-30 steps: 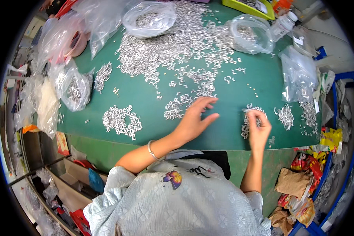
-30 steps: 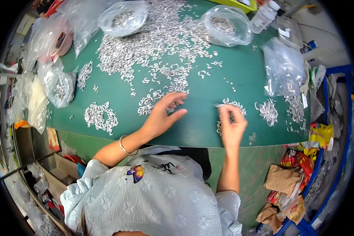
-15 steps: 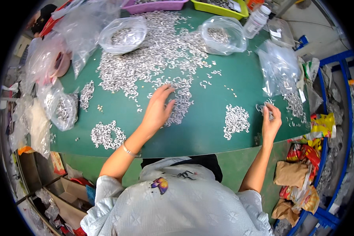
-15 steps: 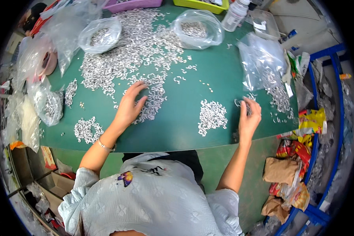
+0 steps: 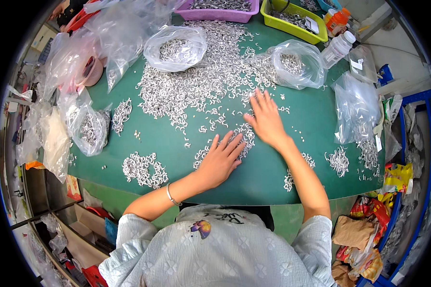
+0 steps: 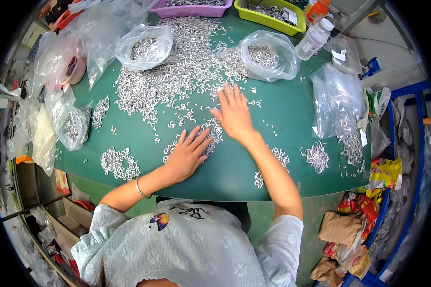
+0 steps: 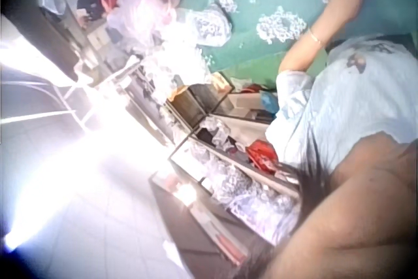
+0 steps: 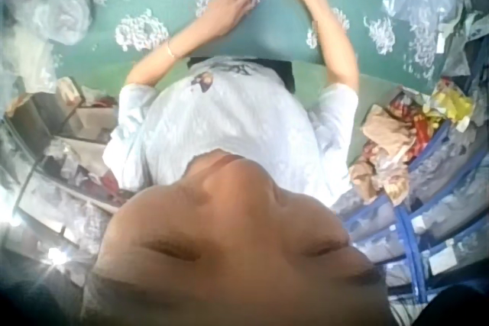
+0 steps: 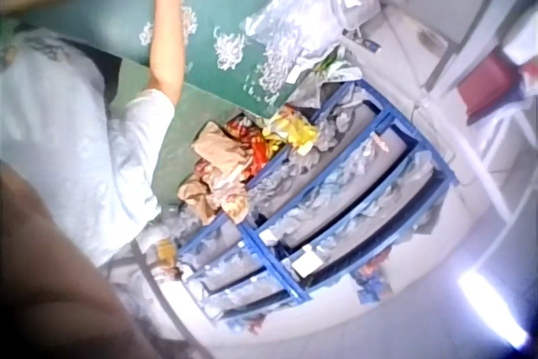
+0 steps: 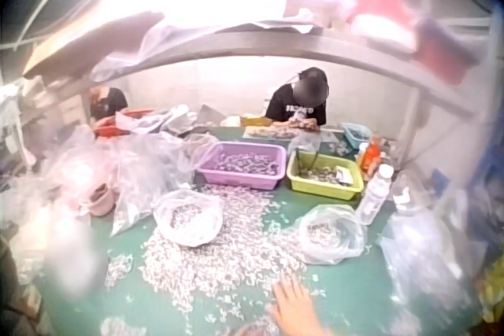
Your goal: The person sorts through a pile of silver metal parts on a workbench, picking up individual pieces to place them into a clear plastic bag and moving other pieces into separate groups by hand.
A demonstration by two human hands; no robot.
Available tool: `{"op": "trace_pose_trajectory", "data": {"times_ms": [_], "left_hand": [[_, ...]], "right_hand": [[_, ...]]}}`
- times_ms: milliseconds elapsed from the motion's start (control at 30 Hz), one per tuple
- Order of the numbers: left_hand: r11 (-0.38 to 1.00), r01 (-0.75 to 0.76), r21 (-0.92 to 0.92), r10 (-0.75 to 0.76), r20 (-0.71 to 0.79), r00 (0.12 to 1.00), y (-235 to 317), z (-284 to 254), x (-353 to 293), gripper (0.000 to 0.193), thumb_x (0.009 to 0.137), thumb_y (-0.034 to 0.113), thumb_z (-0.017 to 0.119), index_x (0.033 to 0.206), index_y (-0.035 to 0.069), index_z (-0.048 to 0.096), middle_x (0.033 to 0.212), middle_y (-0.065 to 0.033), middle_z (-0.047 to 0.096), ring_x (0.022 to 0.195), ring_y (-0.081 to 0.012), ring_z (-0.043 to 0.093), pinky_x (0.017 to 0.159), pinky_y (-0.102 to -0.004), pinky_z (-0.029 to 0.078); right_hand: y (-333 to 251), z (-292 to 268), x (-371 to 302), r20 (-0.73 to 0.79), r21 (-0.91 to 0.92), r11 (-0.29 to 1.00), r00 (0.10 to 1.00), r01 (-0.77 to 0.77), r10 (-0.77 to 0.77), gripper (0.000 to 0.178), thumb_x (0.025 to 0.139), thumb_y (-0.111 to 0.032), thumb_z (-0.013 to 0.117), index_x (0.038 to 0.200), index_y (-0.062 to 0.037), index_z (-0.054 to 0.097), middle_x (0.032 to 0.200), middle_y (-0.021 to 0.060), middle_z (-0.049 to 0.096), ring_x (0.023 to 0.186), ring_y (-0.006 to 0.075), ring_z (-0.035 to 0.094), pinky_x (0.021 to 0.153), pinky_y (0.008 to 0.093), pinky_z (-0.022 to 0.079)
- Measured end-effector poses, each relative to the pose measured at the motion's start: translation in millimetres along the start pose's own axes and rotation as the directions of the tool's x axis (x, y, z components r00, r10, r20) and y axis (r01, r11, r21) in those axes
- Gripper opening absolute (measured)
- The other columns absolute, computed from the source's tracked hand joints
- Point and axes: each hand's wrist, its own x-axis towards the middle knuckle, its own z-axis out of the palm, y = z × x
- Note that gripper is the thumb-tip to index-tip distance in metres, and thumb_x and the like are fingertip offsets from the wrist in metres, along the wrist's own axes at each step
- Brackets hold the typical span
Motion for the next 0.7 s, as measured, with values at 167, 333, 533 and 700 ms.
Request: {"op": "trace_pose_trajectory", "data": {"times_ms": [167, 333, 533, 700], "left_hand": [[0.992, 0.027, -0.121, -0.031, -0.035, 0.999, -7, -10, -20, 0.045, 0.091, 0.01, 0.058, 0.135, 0.005, 0.049, 0.147, -0.0146, 0.04, 0.139, -0.0357, 0.034, 0.112, -0.0577, 0.026], [0.947, 0.099, -0.305, -0.179, -0.246, 0.953, -25, -32, 16, 0.037, 0.086, 0.0, 0.06, 0.122, 0.004, 0.059, 0.134, -0.0142, 0.051, 0.13, -0.0351, 0.045, 0.111, -0.0547, 0.03], [0.988, 0.041, -0.146, -0.089, -0.334, 0.938, -46, -16, 65, 0.035, 0.08, 0.004, 0.069, 0.115, 0.007, 0.063, 0.115, -0.0091, 0.056, 0.107, -0.0273, 0.054, 0.09, -0.0445, 0.038], [0.994, 0.043, -0.104, -0.073, -0.297, 0.952, -53, -5, 67, 0.025, 0.08, 0.006, 0.07, 0.104, 0.008, 0.066, 0.102, -0.0053, 0.056, 0.097, -0.0242, 0.053, 0.082, -0.0383, 0.035]], "right_hand": [[-38, -31, -53, 0.227, 0.149, 0.979, 0.959, 0.138, -0.17, 0.058, 0.094, -0.035, 0.058, 0.141, -0.0043, 0.044, 0.154, 0.0158, 0.031, 0.145, 0.0399, 0.019, 0.117, 0.0541, 0.017], [-22, -61, -39, 0.18, 0.448, 0.894, 0.978, 0.013, -0.104, 0.027, 0.09, -0.007, 0.061, 0.116, -0.0075, 0.067, 0.11, 0.0097, 0.07, 0.104, 0.0262, 0.063, 0.1, 0.0403, 0.042], [-5, -39, -2, -0.047, 0.431, 0.897, 0.991, -0.092, 0.124, 0.028, 0.086, -0.005, 0.064, 0.113, -0.0033, 0.066, 0.107, 0.0111, 0.067, 0.097, 0.0273, 0.059, 0.086, 0.0377, 0.047], [-19, -24, -30, 0.007, 0.262, 0.961, 0.995, 0.092, -0.097, 0.049, 0.088, -0.017, 0.066, 0.133, -0.0036, 0.052, 0.143, 0.0118, 0.048, 0.136, 0.0337, 0.039, 0.111, 0.0458, 0.03]]}}
